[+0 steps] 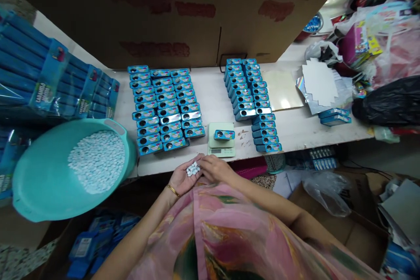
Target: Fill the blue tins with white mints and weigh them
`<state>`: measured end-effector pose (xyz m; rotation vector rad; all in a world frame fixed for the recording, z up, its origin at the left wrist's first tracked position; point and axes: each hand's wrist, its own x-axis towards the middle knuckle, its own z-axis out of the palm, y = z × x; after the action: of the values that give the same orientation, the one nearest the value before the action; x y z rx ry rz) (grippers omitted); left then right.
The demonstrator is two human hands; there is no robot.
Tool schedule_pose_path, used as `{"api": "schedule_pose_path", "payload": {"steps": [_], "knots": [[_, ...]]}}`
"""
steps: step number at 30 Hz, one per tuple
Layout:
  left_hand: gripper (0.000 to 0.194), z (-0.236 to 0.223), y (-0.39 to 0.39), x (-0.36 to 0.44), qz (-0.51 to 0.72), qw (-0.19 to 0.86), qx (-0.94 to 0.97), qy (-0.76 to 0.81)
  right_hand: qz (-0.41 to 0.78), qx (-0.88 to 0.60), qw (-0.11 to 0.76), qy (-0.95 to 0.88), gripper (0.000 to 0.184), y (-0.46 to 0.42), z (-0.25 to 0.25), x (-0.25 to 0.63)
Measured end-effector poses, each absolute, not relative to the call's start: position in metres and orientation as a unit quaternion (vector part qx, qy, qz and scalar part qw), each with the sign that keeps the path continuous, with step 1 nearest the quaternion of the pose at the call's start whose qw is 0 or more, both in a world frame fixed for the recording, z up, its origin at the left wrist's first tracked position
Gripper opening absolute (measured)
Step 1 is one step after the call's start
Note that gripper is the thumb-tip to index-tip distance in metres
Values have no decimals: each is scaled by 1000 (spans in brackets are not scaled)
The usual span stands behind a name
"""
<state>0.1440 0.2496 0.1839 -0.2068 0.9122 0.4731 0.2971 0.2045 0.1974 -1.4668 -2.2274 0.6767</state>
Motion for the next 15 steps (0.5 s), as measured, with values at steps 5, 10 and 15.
{"api": "schedule_pose_path", "payload": {"steps": [5, 10, 15], "knots": [[20, 185, 246, 148, 199, 862, -119, 452, 247, -488, 59, -835, 35, 210, 186, 278], [19, 185, 248, 148, 180, 869, -112, 448, 235, -500, 121, -825, 15, 206, 184, 287], [19, 183, 253, 156, 188, 880, -98, 424, 257, -542, 234, -765, 15, 206, 192, 300]]}}
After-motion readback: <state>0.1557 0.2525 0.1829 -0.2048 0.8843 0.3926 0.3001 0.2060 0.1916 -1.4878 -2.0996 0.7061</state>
